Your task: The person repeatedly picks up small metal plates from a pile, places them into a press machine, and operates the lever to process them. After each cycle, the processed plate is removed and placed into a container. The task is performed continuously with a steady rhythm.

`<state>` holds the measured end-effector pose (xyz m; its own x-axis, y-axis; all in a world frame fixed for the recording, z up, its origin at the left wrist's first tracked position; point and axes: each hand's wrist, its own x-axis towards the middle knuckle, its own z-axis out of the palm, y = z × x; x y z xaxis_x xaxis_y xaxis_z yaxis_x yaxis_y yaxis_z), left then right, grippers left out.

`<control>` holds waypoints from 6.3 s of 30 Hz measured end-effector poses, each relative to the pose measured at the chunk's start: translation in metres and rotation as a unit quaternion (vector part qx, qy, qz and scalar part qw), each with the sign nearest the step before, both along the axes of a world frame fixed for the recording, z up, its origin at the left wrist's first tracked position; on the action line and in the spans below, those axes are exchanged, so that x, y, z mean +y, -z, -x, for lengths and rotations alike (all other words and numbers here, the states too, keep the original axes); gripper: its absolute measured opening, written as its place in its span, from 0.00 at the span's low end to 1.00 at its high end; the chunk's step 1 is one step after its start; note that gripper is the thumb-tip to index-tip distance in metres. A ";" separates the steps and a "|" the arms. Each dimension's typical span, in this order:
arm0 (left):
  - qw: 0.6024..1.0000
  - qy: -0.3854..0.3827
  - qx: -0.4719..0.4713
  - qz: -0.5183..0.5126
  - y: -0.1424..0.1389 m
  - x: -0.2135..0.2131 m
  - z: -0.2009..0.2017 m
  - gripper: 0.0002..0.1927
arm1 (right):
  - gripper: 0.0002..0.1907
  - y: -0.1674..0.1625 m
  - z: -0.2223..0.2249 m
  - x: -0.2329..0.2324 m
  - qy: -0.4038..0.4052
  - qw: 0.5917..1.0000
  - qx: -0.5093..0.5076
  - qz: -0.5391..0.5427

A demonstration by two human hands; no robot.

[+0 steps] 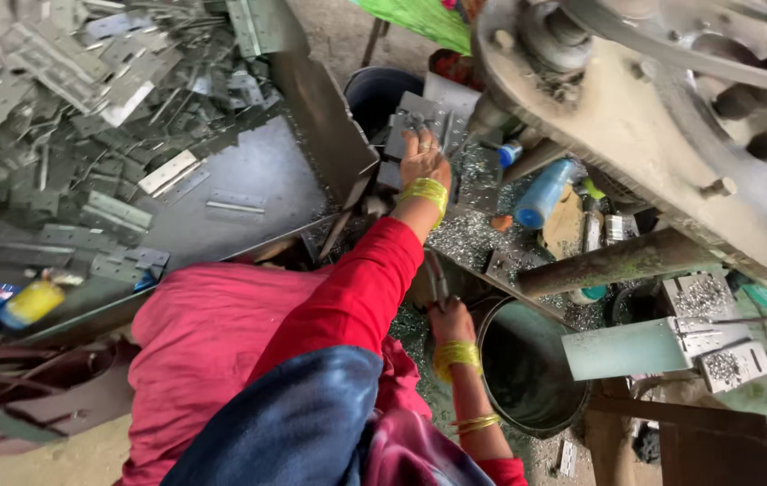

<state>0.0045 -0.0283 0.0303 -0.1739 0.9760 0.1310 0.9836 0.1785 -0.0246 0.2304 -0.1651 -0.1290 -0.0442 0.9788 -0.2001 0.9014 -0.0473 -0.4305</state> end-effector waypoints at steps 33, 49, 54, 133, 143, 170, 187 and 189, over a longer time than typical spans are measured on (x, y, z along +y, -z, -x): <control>0.982 -0.150 -0.068 0.094 0.160 -0.172 0.285 0.32 | 0.09 -0.232 0.083 0.011 -0.053 0.914 0.164 -0.368; 0.962 -0.177 -0.202 -0.044 0.157 -0.219 0.252 0.21 | 0.11 -0.224 0.086 -0.012 -0.021 0.948 0.075 -0.309; 0.940 -0.236 -0.247 0.025 0.153 -0.204 0.255 0.24 | 0.14 -0.209 0.076 -0.010 -0.011 0.945 0.062 -0.322; 0.996 0.079 -0.044 -0.024 0.011 -0.072 -0.001 0.19 | 0.15 -0.225 0.086 -0.020 0.019 0.963 0.056 -0.264; 0.994 0.093 0.020 0.046 -0.009 -0.053 -0.007 0.17 | 0.31 -0.155 0.062 -0.006 -0.035 0.997 -0.019 -0.063; 0.994 0.053 -0.054 -0.078 0.006 -0.045 0.002 0.26 | 0.26 -0.043 0.029 -0.020 0.018 0.999 0.034 -0.010; 0.996 0.076 -0.021 0.033 -0.007 -0.035 0.010 0.22 | 0.27 -0.024 0.017 0.000 0.046 0.997 0.040 0.040; 0.994 0.068 0.003 0.086 -0.009 -0.027 0.010 0.23 | 0.26 -0.038 0.015 0.012 0.007 0.999 0.040 0.034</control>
<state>-0.0059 -0.0549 0.0397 -0.0379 0.9986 -0.0382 0.9981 0.0360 -0.0491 0.2159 -0.1529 -0.0910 -0.0492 0.9636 -0.2626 0.8638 -0.0909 -0.4956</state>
